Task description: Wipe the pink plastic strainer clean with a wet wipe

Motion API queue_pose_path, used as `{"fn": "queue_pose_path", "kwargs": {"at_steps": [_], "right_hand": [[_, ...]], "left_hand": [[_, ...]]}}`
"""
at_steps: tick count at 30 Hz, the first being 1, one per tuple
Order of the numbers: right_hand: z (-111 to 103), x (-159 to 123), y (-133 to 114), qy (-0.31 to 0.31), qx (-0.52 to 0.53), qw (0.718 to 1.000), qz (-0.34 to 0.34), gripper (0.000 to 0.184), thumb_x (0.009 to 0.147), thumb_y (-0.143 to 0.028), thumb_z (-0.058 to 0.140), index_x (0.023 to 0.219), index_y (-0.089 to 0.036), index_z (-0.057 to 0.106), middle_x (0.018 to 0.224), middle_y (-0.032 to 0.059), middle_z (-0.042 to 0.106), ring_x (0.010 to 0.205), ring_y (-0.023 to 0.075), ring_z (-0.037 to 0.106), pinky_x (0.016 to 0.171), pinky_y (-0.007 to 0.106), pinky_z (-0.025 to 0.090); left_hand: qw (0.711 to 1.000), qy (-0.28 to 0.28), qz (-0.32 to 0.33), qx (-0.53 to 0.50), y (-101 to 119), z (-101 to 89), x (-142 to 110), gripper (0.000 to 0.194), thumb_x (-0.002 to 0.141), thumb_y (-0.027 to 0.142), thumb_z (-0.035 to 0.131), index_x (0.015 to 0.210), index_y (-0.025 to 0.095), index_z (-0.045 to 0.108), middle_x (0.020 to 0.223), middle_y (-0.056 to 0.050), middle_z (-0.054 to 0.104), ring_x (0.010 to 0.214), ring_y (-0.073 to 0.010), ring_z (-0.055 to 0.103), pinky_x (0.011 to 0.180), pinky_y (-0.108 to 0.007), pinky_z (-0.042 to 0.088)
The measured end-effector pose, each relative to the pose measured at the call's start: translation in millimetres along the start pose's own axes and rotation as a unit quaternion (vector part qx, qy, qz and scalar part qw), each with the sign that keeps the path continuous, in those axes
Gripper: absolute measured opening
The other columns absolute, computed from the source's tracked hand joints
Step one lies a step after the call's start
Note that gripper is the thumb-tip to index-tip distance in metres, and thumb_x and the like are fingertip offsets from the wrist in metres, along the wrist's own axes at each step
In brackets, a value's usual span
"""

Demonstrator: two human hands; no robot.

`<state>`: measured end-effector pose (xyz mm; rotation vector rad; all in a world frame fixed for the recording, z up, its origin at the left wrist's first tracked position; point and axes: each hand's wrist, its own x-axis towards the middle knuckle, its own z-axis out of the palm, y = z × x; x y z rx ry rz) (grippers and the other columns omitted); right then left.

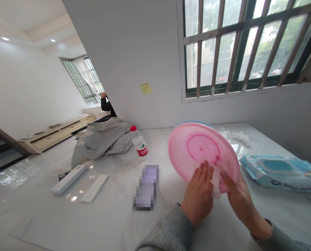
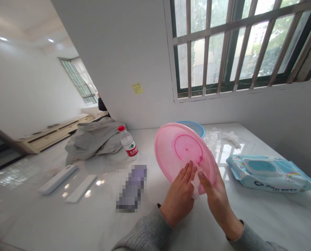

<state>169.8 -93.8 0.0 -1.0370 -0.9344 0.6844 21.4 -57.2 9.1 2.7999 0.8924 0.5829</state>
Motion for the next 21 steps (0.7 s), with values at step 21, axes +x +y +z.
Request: {"fn": "queue_pose_path", "kwargs": {"at_steps": [21], "right_hand": [[-10,16,6,0.032,0.059,0.998,0.018,0.064,0.088,-0.049,0.082,0.146,-0.027,0.065,0.131,0.0115,0.078,0.125,0.0396,0.072,0.101,0.058,0.062]], "left_hand": [[0.999,-0.001,0.004,0.049,-24,1.3,3,0.056,0.104,0.011,0.04,0.16,0.006,0.041,0.17,-0.02,0.04,0.161,-0.0255,0.035,0.129,-0.041,0.037]]}}
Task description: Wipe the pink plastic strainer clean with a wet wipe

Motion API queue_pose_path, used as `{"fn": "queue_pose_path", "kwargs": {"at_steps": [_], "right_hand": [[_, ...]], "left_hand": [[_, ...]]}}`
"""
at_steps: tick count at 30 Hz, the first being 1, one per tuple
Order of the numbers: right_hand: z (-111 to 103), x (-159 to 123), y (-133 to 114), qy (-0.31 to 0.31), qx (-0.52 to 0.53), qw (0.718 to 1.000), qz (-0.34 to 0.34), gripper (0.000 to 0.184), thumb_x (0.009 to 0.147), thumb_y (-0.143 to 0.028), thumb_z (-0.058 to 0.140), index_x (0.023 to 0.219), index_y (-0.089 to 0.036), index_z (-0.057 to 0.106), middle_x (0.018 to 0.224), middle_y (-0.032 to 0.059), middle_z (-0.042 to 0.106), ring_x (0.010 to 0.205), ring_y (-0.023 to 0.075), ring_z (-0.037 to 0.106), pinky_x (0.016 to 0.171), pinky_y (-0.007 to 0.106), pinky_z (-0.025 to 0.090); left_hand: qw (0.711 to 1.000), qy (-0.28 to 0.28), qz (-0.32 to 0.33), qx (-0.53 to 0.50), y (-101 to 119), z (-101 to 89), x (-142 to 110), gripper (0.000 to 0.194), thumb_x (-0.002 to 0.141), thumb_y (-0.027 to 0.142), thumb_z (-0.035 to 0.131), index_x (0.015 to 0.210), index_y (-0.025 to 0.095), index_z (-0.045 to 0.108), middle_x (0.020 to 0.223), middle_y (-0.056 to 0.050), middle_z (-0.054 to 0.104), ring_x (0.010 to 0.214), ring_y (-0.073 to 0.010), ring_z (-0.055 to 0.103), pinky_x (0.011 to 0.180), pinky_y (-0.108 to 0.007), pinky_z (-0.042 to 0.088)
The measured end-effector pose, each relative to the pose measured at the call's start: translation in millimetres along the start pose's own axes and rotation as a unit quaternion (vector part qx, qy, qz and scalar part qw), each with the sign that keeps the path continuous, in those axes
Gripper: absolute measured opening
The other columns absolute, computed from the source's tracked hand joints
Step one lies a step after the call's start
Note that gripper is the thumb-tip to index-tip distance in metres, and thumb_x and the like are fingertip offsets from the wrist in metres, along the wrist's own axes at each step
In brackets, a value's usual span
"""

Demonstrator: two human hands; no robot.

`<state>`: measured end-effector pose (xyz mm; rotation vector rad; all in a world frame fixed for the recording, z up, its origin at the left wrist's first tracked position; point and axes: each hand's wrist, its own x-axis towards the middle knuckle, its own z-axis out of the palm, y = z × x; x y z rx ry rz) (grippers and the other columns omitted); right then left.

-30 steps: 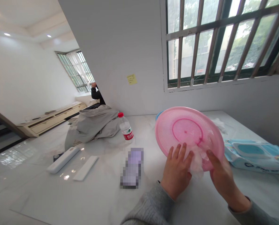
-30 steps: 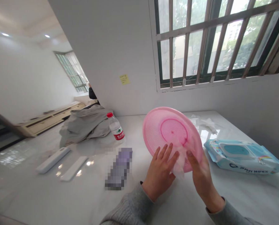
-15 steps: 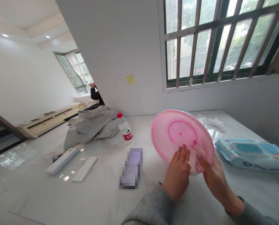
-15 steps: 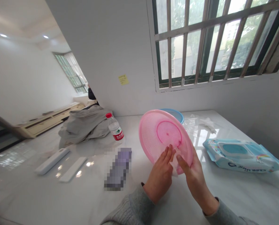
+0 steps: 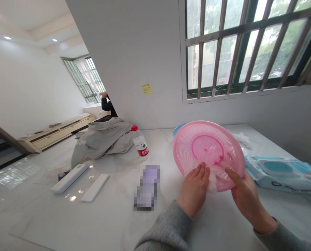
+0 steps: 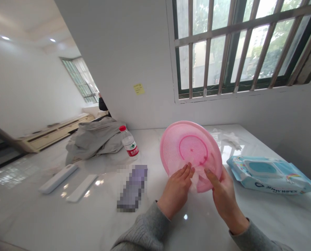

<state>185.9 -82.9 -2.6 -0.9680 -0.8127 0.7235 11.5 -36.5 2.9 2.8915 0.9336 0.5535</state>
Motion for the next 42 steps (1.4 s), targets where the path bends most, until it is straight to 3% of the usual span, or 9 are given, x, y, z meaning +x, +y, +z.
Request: {"fn": "queue_pose_path", "kwargs": {"at_steps": [13,18,29,34,42], "right_hand": [[5,0,-7,0.03,0.027,0.999,0.021,0.066,0.084,-0.046,0.086,0.145,-0.031,0.067,0.138,0.0075,0.075,0.13,0.0375,0.069,0.106,0.056,0.059],[11,-3,-12,0.026,0.063,0.996,0.066,0.059,0.085,-0.043,0.086,0.141,-0.031,0.069,0.135,0.0072,0.076,0.126,0.035,0.071,0.105,0.053,0.061],[21,-7,-27,0.049,0.114,0.989,0.077,0.055,0.081,-0.039,0.09,0.132,-0.028,0.073,0.124,0.0057,0.08,0.111,0.0316,0.078,0.094,0.046,0.068],[23,-5,-31,0.052,0.109,0.988,0.095,0.046,0.077,-0.041,0.092,0.117,-0.025,0.077,0.116,0.0066,0.082,0.105,0.0319,0.08,0.09,0.046,0.069],[17,1,-37,0.087,0.079,0.99,0.072,0.058,0.077,-0.044,0.09,0.131,-0.028,0.074,0.124,0.0053,0.08,0.12,0.0328,0.074,0.098,0.047,0.065]], "left_hand": [[0.999,0.0,-0.014,0.051,-3,1.7,-1,0.054,0.108,0.015,0.039,0.161,0.009,0.042,0.172,-0.017,0.037,0.159,-0.0259,0.038,0.129,-0.041,0.038],[0.998,-0.008,-0.032,0.051,-4,1.6,1,0.049,0.11,0.02,0.038,0.157,0.011,0.05,0.169,-0.015,0.044,0.155,-0.0256,0.047,0.126,-0.042,0.043],[0.994,0.078,-0.003,0.076,-12,0.7,4,0.036,0.109,0.022,0.048,0.139,0.017,0.068,0.153,-0.011,0.064,0.136,-0.0257,0.066,0.107,-0.042,0.059],[0.993,0.089,0.006,0.08,-14,4.1,5,0.035,0.107,0.02,0.053,0.138,0.017,0.069,0.151,-0.011,0.066,0.135,-0.0253,0.067,0.105,-0.042,0.06],[0.992,0.11,0.019,0.06,-15,-1.3,5,0.031,0.107,0.021,0.054,0.132,0.017,0.072,0.147,-0.008,0.069,0.128,-0.024,0.07,0.102,-0.041,0.06]]}}
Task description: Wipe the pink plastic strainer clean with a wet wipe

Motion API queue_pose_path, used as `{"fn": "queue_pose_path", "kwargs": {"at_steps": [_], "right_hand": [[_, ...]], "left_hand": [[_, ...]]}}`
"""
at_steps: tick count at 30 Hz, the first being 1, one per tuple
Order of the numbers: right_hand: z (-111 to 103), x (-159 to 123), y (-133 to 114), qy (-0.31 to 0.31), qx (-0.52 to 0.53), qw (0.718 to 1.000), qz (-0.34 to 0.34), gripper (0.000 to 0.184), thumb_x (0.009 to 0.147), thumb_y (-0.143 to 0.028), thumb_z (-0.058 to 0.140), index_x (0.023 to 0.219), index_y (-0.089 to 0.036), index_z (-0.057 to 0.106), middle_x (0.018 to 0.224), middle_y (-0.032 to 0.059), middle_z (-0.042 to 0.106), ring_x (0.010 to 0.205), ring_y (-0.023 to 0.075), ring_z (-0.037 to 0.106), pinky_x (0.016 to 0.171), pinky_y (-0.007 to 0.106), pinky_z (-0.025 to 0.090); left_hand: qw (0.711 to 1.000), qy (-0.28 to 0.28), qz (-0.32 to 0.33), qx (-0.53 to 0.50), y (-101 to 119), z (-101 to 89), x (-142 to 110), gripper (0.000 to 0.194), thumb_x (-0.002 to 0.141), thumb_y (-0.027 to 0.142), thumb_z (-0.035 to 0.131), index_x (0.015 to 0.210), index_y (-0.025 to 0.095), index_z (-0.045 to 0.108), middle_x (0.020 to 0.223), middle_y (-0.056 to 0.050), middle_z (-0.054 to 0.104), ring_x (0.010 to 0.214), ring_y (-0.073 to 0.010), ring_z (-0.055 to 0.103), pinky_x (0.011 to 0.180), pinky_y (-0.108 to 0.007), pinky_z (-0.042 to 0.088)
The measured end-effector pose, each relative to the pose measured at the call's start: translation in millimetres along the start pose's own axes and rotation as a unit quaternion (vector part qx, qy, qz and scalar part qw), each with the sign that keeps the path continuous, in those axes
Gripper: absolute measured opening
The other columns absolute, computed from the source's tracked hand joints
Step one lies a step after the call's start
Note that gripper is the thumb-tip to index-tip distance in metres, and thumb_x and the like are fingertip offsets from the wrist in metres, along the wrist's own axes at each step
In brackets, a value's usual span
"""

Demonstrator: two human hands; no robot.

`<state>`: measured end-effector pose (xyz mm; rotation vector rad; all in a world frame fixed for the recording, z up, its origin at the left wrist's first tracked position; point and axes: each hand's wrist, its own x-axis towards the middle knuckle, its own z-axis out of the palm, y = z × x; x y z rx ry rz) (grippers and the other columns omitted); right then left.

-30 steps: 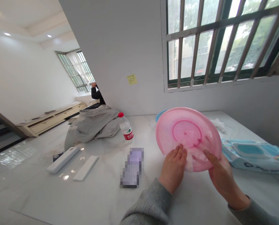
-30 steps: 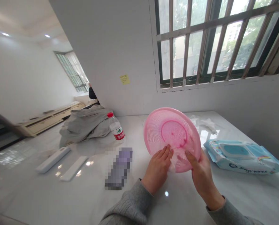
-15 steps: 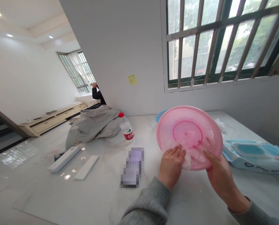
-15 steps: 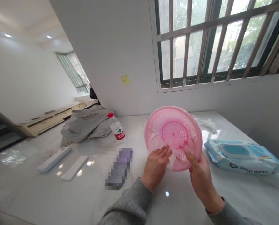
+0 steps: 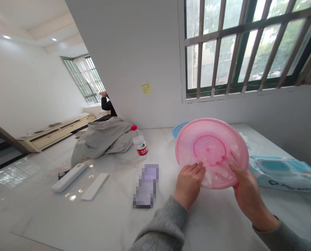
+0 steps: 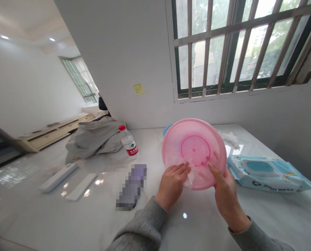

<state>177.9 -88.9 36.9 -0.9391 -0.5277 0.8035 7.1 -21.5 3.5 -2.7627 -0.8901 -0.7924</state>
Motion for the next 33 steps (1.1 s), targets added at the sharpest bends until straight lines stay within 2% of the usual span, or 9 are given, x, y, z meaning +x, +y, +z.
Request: {"fn": "queue_pose_path", "kwargs": {"at_steps": [4,6,10,13,16,21,26,29,33], "right_hand": [[-2,4,-6,-0.004,-0.009,1.0,-0.001,0.041,0.08,-0.046,0.088,0.115,-0.027,0.079,0.128,0.005,0.079,0.124,0.033,0.072,0.098,0.044,0.065],[-2,4,-6,-0.017,-0.006,1.0,0.009,0.039,0.081,-0.048,0.087,0.114,-0.027,0.079,0.126,0.0052,0.079,0.123,0.0335,0.072,0.096,0.044,0.066],[0,-3,7,-0.055,-0.032,0.998,0.004,0.05,0.083,-0.049,0.086,0.127,-0.028,0.074,0.121,0.0057,0.08,0.117,0.0332,0.074,0.095,0.046,0.065],[1,-8,22,-0.095,-0.049,0.994,-0.015,0.064,0.081,-0.044,0.089,0.139,-0.031,0.066,0.128,0.0056,0.077,0.12,0.0323,0.073,0.104,0.049,0.06],[0,-10,29,-0.093,-0.069,0.993,-0.039,0.068,0.078,-0.043,0.091,0.139,-0.03,0.064,0.131,0.007,0.076,0.119,0.0344,0.073,0.107,0.056,0.057],[-6,-7,19,-0.091,-0.135,0.983,-0.084,0.065,0.075,-0.036,0.092,0.135,-0.028,0.068,0.13,0.0096,0.077,0.119,0.0371,0.073,0.105,0.059,0.058],[-11,-1,6,-0.113,-0.132,0.982,-0.069,0.071,0.071,-0.033,0.091,0.139,-0.027,0.069,0.129,0.0108,0.077,0.118,0.0383,0.073,0.107,0.06,0.056],[-16,5,3,-0.093,-0.16,0.979,-0.08,0.071,0.068,-0.033,0.092,0.136,-0.026,0.071,0.126,0.0107,0.078,0.117,0.0399,0.073,0.107,0.06,0.055],[-23,12,3,-0.108,-0.173,0.976,-0.08,0.073,0.068,-0.037,0.092,0.136,-0.025,0.071,0.131,0.0127,0.076,0.124,0.0435,0.068,0.112,0.067,0.048]], "left_hand": [[1.0,0.005,-0.002,0.0,0,-0.9,0,0.03,0.108,0.023,0.054,0.13,0.017,0.073,0.145,-0.007,0.071,0.126,-0.0247,0.072,0.102,-0.041,0.059],[1.0,0.002,-0.002,0.0,1,1.0,-1,0.03,0.108,0.023,0.054,0.129,0.017,0.073,0.144,-0.007,0.071,0.126,-0.025,0.071,0.101,-0.041,0.059],[1.0,0.006,-0.012,-0.002,2,5.2,-3,0.03,0.106,0.021,0.057,0.132,0.018,0.073,0.144,-0.007,0.072,0.126,-0.0255,0.072,0.1,-0.041,0.06],[0.999,0.02,-0.022,-0.016,1,5.5,-5,0.03,0.105,0.021,0.059,0.132,0.019,0.074,0.141,-0.005,0.073,0.123,-0.0248,0.074,0.098,-0.04,0.061],[0.999,0.021,-0.02,-0.029,1,4.0,-6,0.031,0.105,0.02,0.059,0.132,0.02,0.074,0.14,-0.004,0.074,0.123,-0.0241,0.074,0.099,-0.04,0.061],[1.0,-0.005,-0.012,-0.024,3,0.9,-5,0.039,0.104,0.014,0.054,0.141,0.019,0.068,0.15,-0.004,0.066,0.133,-0.0232,0.068,0.105,-0.041,0.06],[0.999,-0.038,-0.009,-0.02,2,-5.9,-2,0.046,0.106,0.015,0.048,0.15,0.02,0.059,0.161,-0.005,0.056,0.143,-0.0229,0.06,0.112,-0.042,0.055],[0.999,-0.046,-0.013,-0.014,-2,-9.2,-2,0.045,0.107,0.015,0.047,0.15,0.021,0.059,0.162,-0.004,0.054,0.145,-0.0231,0.058,0.115,-0.042,0.053],[0.999,-0.038,-0.008,0.003,-5,-8.1,-3,0.042,0.109,0.018,0.046,0.148,0.021,0.06,0.162,-0.004,0.055,0.144,-0.0234,0.059,0.113,-0.042,0.054]]}}
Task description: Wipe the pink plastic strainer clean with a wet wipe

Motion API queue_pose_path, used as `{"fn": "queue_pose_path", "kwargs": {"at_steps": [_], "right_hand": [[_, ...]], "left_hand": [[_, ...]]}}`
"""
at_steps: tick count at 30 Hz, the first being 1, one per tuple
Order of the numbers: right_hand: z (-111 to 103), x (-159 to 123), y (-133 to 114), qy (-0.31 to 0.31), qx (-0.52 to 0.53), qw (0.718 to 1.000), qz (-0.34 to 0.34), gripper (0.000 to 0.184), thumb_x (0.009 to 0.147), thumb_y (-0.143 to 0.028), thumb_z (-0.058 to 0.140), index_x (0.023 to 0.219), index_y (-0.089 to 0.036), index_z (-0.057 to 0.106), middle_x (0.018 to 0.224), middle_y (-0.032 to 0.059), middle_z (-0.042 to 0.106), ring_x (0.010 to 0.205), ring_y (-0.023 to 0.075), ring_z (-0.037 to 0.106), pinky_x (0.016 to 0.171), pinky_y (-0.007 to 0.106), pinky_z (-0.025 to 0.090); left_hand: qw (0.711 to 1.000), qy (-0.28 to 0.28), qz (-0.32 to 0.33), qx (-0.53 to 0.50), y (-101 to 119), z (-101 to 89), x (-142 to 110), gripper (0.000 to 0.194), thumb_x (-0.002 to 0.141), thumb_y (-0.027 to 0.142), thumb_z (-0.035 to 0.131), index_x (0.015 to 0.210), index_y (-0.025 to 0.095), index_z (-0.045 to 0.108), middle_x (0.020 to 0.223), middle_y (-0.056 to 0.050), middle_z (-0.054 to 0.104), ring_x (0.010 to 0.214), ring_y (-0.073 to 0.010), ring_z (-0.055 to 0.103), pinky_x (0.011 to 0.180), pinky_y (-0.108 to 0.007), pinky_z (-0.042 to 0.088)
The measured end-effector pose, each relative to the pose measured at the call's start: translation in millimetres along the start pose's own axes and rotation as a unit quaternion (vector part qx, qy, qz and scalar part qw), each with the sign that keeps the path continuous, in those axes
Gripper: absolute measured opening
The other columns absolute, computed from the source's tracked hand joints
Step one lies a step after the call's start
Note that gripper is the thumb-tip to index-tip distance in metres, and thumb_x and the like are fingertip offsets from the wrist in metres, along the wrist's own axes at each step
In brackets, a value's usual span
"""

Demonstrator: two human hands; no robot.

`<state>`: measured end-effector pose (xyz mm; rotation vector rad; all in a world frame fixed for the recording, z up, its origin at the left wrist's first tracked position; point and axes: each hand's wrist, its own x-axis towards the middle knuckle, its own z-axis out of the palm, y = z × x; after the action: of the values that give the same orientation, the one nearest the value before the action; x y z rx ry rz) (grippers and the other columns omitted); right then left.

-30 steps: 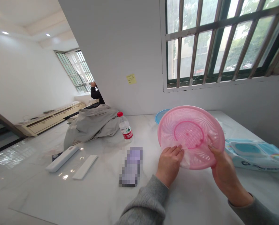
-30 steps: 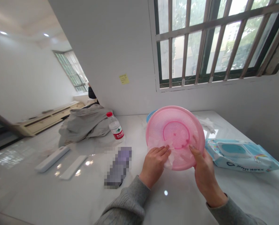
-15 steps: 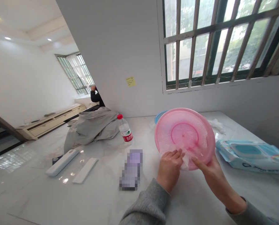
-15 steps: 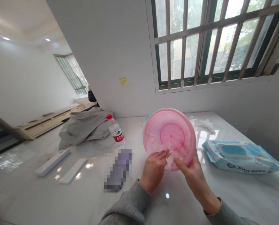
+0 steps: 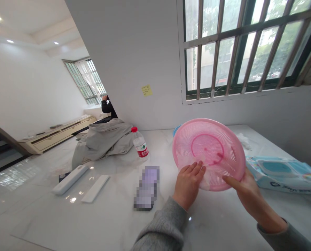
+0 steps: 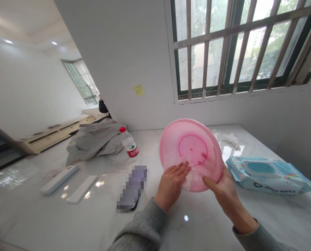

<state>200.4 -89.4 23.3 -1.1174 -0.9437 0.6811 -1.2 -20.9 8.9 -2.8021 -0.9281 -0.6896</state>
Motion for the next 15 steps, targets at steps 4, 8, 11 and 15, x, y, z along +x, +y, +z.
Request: {"fn": "queue_pose_path", "kwargs": {"at_steps": [4,8,11,15], "right_hand": [[3,-3,3,0.003,0.031,1.0,0.004,0.07,0.072,-0.04,0.092,0.137,-0.026,0.07,0.136,0.0125,0.074,0.13,0.043,0.065,0.117,0.07,0.043],[9,-6,3,0.009,0.063,0.998,0.019,0.069,0.073,-0.04,0.093,0.136,-0.028,0.07,0.131,0.011,0.076,0.126,0.041,0.068,0.115,0.069,0.046],[13,-6,6,0.013,0.064,0.998,0.012,0.067,0.074,-0.043,0.093,0.135,-0.026,0.07,0.13,0.0111,0.077,0.125,0.0404,0.069,0.115,0.069,0.045],[20,-8,16,0.008,0.092,0.996,0.02,0.07,0.074,-0.047,0.094,0.135,-0.025,0.069,0.129,0.0118,0.078,0.122,0.0398,0.071,0.115,0.068,0.046]], "left_hand": [[1.0,0.014,0.005,0.025,2,4.7,-1,0.04,0.109,0.018,0.048,0.146,0.021,0.063,0.16,-0.005,0.057,0.143,-0.0221,0.061,0.111,-0.04,0.055],[0.999,0.015,0.006,0.032,4,7.1,-2,0.041,0.108,0.017,0.049,0.147,0.02,0.062,0.16,-0.006,0.057,0.143,-0.0222,0.06,0.111,-0.039,0.056],[1.0,0.015,0.004,0.027,5,6.0,-2,0.041,0.108,0.017,0.049,0.146,0.019,0.063,0.159,-0.006,0.058,0.143,-0.0226,0.061,0.11,-0.04,0.056],[1.0,0.022,-0.01,0.012,4,4.6,-2,0.039,0.108,0.018,0.05,0.145,0.021,0.065,0.157,-0.006,0.061,0.14,-0.0245,0.063,0.109,-0.042,0.058]]}}
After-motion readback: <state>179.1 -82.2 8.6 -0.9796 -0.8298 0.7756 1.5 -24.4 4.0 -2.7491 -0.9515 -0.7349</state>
